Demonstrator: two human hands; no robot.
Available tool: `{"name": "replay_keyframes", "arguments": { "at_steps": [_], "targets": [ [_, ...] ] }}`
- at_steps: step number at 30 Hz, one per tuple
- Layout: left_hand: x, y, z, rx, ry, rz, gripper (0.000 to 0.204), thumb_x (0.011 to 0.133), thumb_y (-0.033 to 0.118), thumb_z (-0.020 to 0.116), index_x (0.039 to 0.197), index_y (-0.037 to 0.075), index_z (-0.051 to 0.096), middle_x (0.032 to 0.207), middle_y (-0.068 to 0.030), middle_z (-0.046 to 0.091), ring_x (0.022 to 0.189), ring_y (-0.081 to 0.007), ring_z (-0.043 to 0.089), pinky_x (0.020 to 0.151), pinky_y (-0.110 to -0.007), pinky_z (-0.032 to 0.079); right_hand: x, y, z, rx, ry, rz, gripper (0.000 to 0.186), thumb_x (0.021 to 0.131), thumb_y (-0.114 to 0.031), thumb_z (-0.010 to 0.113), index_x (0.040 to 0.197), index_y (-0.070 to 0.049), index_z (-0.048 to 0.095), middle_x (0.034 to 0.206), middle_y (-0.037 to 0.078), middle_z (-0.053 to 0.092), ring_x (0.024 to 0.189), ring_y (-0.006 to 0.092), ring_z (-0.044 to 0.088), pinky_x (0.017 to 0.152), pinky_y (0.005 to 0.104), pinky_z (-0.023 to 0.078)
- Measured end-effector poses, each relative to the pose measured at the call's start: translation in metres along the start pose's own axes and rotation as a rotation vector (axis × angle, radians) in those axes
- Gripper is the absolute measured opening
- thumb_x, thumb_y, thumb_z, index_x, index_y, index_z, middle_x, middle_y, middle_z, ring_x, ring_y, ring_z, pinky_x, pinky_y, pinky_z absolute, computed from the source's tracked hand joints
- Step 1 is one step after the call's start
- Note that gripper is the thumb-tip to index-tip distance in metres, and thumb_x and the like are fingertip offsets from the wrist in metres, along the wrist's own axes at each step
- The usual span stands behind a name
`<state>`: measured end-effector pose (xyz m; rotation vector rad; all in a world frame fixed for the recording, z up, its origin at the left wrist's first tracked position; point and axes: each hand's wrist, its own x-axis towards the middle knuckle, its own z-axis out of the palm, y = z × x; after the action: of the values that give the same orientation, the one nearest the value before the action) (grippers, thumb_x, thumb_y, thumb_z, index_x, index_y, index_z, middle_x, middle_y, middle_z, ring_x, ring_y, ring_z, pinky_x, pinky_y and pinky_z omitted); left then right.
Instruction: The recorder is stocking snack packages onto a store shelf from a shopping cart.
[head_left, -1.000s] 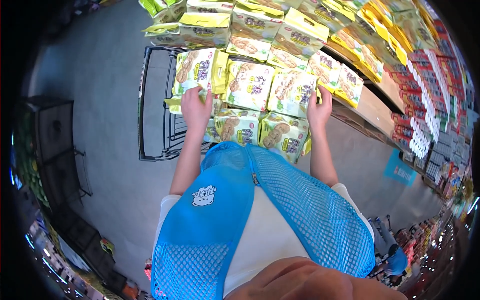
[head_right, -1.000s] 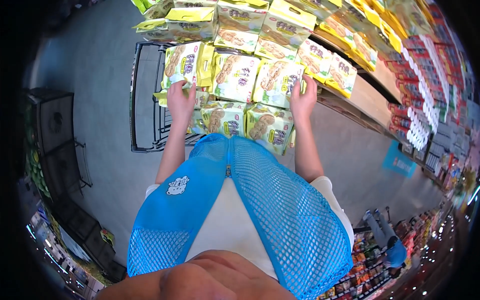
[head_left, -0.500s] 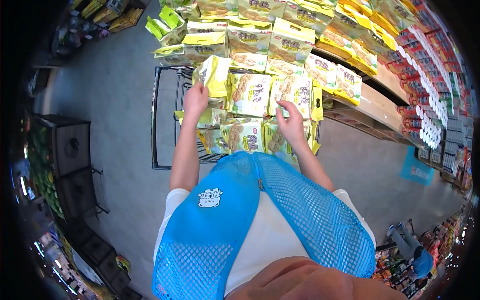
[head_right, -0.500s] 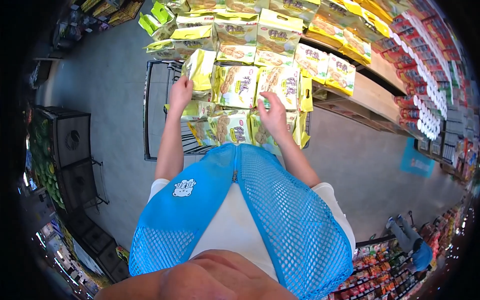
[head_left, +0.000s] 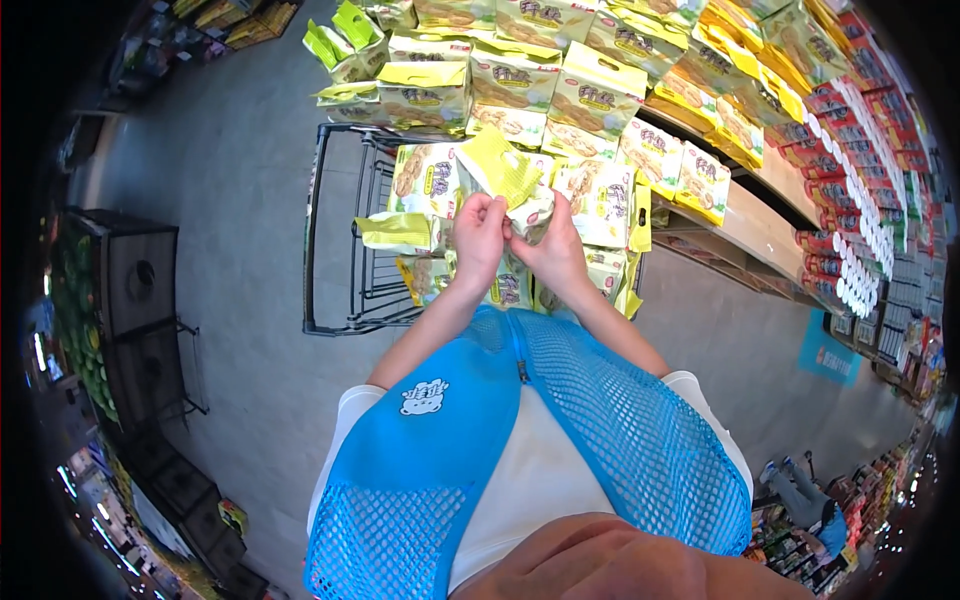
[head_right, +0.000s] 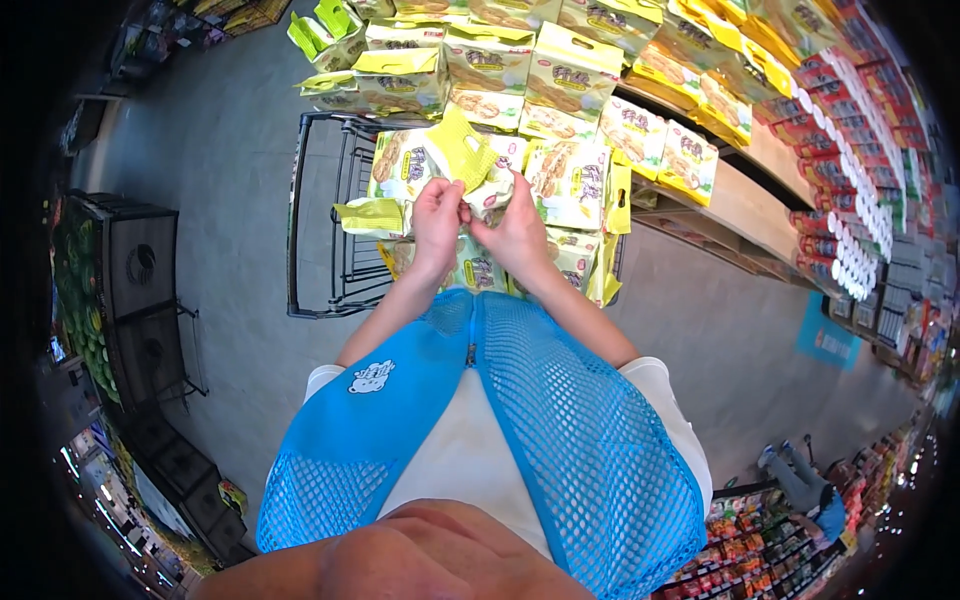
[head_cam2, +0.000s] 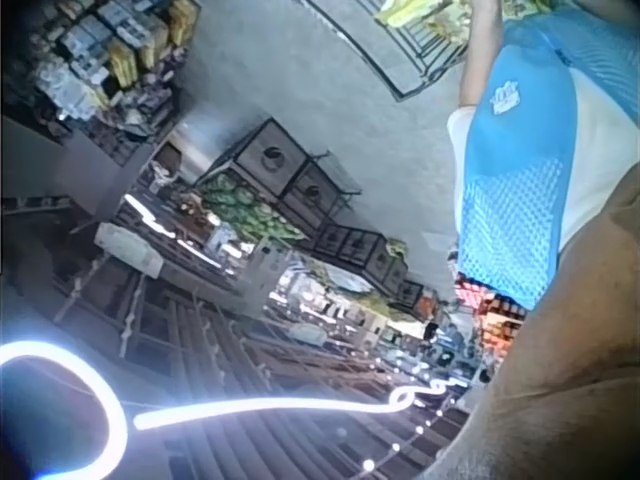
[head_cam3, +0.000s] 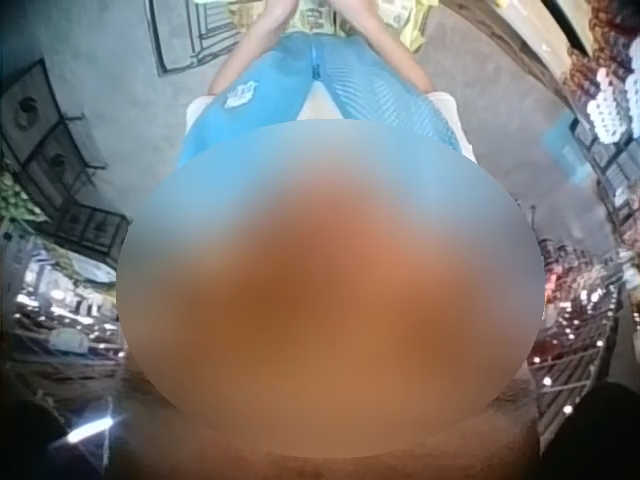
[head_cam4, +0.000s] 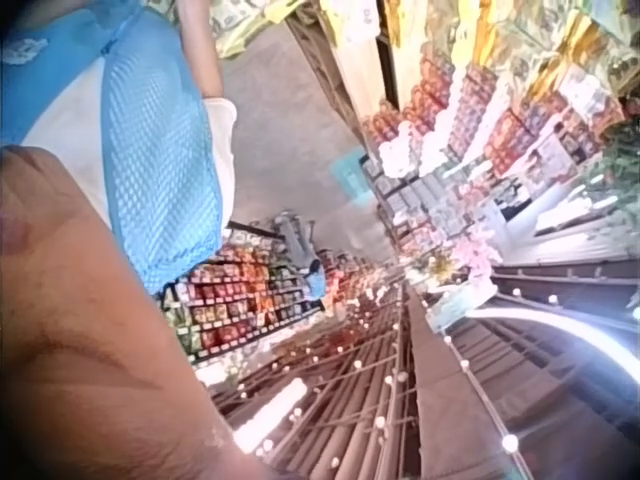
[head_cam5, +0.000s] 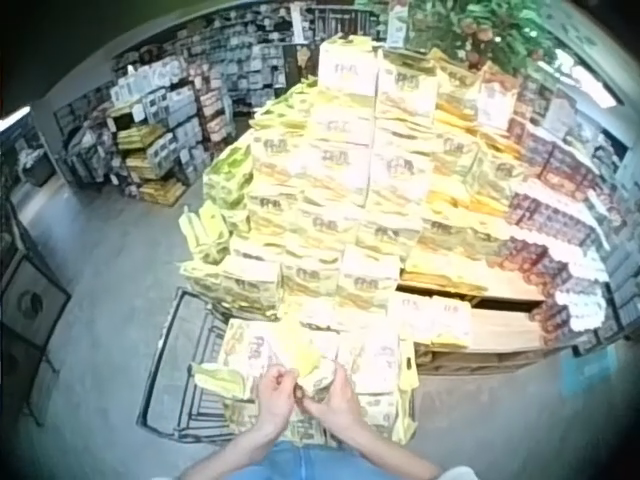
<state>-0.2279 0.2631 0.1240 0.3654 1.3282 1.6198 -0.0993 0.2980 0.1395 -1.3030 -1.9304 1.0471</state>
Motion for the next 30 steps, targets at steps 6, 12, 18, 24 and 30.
{"name": "replay_keyframes", "arguments": {
  "at_steps": [6,12,18,24,30],
  "targets": [
    [0.006,-0.001,0.003,0.168,-0.197,0.044,0.012,0.104,0.012,0.056,0.094,0.006,0.058,0.083,-0.0023,0.063,0.069,-0.0080,0.056,0.062,-0.024,0.044,0.015,0.046,-0.011,0.262,-0.062,0.252,0.083,0.075,-0.017,0.084,0.141,0.008,0.040,0.123,0.024,0.064,0.113,0.0302,0.066,0.097,0.0379,0.053],
    [0.061,-0.010,-0.044,0.675,0.057,0.259,0.044,0.094,0.020,0.065,0.133,0.003,0.054,0.116,-0.0145,0.067,0.093,-0.0197,0.065,0.084,-0.034,0.053,0.035,0.074,-0.034,0.401,-0.107,0.199,0.079,0.079,-0.010,0.081,0.143,0.005,0.037,0.130,0.018,0.060,0.118,0.0226,0.060,0.101,0.0346,0.049],
    [0.094,0.005,-0.030,0.341,-0.211,-0.058,0.064,0.095,0.012,0.065,0.153,0.007,0.038,0.143,-0.0138,0.056,0.128,-0.0226,0.055,0.108,-0.036,0.043,0.070,0.065,-0.037,0.573,-0.118,0.214,0.074,0.083,0.001,0.074,0.146,0.001,0.034,0.136,0.017,0.055,0.128,0.0218,0.055,0.111,0.0346,0.042],
    [0.157,-0.004,-0.015,0.251,-0.133,0.050,0.064,0.097,0.000,0.055,0.156,0.004,0.031,0.150,-0.0159,0.050,0.138,-0.0248,0.047,0.117,-0.036,0.033,0.158,0.076,-0.024,0.428,-0.023,-0.039,0.076,0.087,0.001,0.070,0.154,-0.001,0.034,0.149,0.016,0.051,0.138,0.0220,0.048,0.116,0.0348,0.036],
    [0.193,-0.045,-0.016,0.426,-0.134,-0.067,0.075,0.095,-0.002,0.051,0.163,0.005,0.018,0.165,-0.0218,0.029,0.153,-0.0312,0.031,0.122,-0.038,0.028,0.180,0.169,0.046,-0.037,-0.048,0.247,0.049,0.099,-0.021,0.062,0.138,0.003,0.045,0.123,0.030,0.065,0.117,0.0431,0.063,0.099,0.0453,0.050]
  ]
}}
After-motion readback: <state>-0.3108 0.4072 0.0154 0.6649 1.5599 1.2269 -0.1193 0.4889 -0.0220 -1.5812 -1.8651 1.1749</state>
